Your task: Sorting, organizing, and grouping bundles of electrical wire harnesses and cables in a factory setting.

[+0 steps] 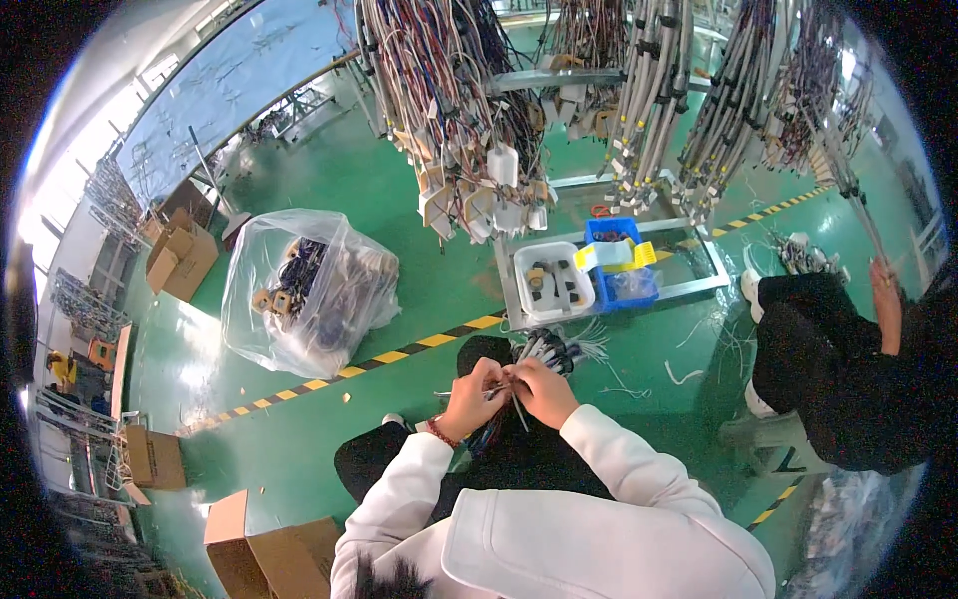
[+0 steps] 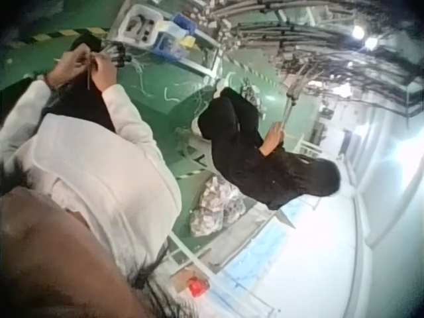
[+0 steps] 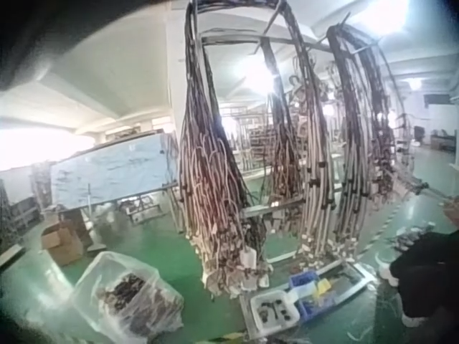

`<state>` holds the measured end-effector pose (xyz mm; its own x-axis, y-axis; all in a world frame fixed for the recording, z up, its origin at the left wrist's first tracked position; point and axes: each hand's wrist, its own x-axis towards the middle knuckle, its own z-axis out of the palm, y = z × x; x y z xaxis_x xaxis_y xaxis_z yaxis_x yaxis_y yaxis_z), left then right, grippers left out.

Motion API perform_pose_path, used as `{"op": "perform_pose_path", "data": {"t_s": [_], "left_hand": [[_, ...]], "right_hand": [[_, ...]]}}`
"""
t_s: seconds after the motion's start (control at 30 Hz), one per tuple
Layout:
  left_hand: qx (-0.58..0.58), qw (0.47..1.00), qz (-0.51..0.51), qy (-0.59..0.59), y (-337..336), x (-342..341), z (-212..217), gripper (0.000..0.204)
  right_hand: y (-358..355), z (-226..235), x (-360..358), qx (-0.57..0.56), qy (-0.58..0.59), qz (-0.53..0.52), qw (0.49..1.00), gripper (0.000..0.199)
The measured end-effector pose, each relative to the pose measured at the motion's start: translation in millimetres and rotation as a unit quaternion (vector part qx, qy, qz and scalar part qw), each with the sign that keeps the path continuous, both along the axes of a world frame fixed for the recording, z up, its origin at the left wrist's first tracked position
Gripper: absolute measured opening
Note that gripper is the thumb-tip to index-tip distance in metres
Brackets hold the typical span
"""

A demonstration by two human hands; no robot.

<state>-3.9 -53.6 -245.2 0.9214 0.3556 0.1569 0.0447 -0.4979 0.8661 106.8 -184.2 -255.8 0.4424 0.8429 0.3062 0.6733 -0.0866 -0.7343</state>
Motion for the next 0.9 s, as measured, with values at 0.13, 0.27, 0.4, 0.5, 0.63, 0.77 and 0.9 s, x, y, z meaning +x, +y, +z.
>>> {"op": "perform_pose_path", "data": {"t_s": [0.13, 0.27, 0.4, 0.5, 0.63, 0.77, 0.9], "left_hand": [[0.042, 0.999, 0.022, -0.02, -3.2, 3.9, -4.2, 0.027], [0.158, 0.981, 0.105, -0.052, -8.3, 6.7, -12.5, 0.019], [0.208, 0.975, 0.046, -0.068, -10.1, 8.9, -9.9, 0.009], [0.234, 0.968, 0.062, -0.064, -11.7, 11.6, -9.5, 0.013], [0.082, 0.991, 0.094, -0.042, -7.7, 10.5, -15.1, 0.022], [0.016, 0.993, 0.087, -0.082, -2.3, 7.6, -17.9, 0.029], [-0.01, 0.992, 0.1, -0.074, -2.2, 13.3, -14.4, 0.029]], "right_hand": [[-3.0, 3.7, 3.7, -0.069, 0.005, -0.042, 0.997, 0.016], [-1.4, 9.5, 4.1, -0.052, -0.022, -0.015, 0.998, 0.018], [-2.9, 2.2, 3.3, -0.008, 0.013, -0.02, 1.0, 0.018], [1.5, -8.7, 15.7, 0.038, 0.067, 0.008, 0.997, 0.011], [8.7, -8.5, 29.7, -0.007, 0.078, 0.053, 0.996, 0.011], [13.7, -10.7, 33.8, -0.024, 0.177, 0.071, 0.981, 0.012], [11.9, -5.9, 34.9, -0.059, 0.292, 0.068, 0.952, 0.011]]}}
